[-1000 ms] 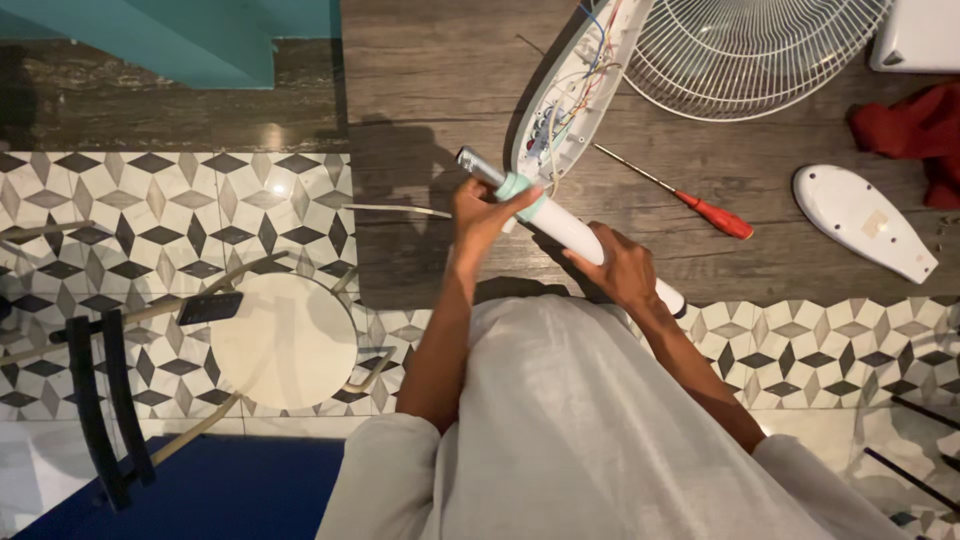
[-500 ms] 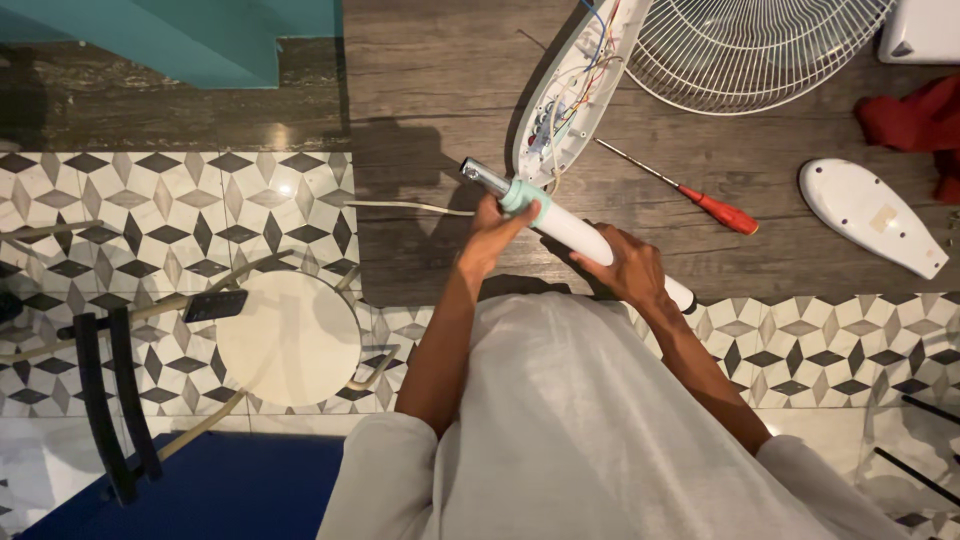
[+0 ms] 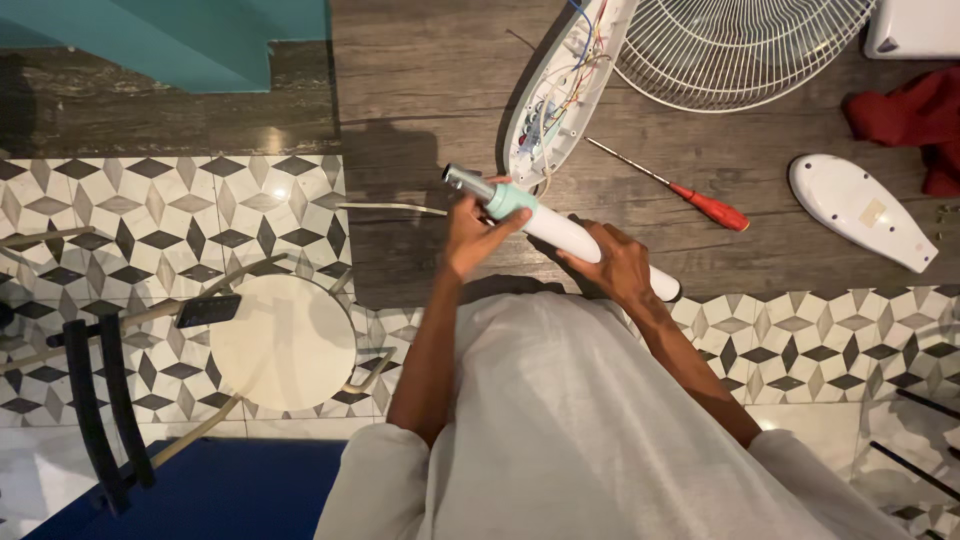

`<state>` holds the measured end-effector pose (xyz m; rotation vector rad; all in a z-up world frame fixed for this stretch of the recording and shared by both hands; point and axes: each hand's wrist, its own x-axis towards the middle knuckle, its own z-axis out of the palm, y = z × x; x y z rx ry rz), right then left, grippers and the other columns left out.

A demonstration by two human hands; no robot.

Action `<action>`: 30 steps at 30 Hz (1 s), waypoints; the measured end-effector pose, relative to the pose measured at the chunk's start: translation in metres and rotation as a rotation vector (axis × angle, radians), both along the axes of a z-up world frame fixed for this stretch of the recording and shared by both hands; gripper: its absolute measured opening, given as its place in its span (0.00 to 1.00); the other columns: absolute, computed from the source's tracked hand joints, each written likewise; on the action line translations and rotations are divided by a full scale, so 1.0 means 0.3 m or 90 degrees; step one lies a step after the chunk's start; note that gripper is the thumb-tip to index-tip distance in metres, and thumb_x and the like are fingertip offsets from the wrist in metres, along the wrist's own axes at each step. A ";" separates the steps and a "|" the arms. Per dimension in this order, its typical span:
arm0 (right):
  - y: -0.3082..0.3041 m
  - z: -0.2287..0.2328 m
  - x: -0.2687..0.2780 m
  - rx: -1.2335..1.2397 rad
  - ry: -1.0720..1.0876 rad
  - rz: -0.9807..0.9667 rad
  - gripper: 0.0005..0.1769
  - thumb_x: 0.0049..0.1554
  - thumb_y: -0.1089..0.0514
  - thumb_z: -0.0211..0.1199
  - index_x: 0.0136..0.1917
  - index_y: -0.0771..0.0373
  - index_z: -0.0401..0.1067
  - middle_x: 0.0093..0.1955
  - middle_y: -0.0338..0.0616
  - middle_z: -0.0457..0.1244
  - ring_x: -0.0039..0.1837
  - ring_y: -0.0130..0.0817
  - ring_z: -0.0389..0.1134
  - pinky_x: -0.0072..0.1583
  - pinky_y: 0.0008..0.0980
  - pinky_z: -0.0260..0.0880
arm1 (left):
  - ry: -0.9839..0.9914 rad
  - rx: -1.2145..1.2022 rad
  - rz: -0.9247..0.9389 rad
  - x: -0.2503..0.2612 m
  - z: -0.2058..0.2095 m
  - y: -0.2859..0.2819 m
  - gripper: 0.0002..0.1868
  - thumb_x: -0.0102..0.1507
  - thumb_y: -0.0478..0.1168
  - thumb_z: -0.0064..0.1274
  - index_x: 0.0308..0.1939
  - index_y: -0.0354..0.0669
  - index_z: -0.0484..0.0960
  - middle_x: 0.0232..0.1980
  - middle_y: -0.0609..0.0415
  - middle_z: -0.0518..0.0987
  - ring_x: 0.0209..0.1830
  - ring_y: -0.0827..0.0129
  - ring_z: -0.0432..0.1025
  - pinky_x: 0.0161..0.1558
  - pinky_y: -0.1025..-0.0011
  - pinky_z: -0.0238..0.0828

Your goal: The person disassembles a white pedestal fan on a wooden table. They use a screwdriver to remove screws from the fan's base and neck, then detach the neck from the base. The person also handles the fan's power cord and internal wiring.

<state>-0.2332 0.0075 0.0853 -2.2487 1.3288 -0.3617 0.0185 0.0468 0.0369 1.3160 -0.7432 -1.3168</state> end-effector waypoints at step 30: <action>-0.040 0.033 0.172 0.219 -0.267 -0.071 0.26 0.49 0.54 0.75 0.55 0.67 0.67 0.46 0.51 0.71 0.48 0.31 0.73 0.50 0.34 0.73 | 0.340 -0.194 0.069 -0.096 0.104 -0.143 0.46 0.67 0.50 0.61 0.81 0.38 0.53 0.78 0.45 0.66 0.79 0.60 0.62 0.76 0.61 0.58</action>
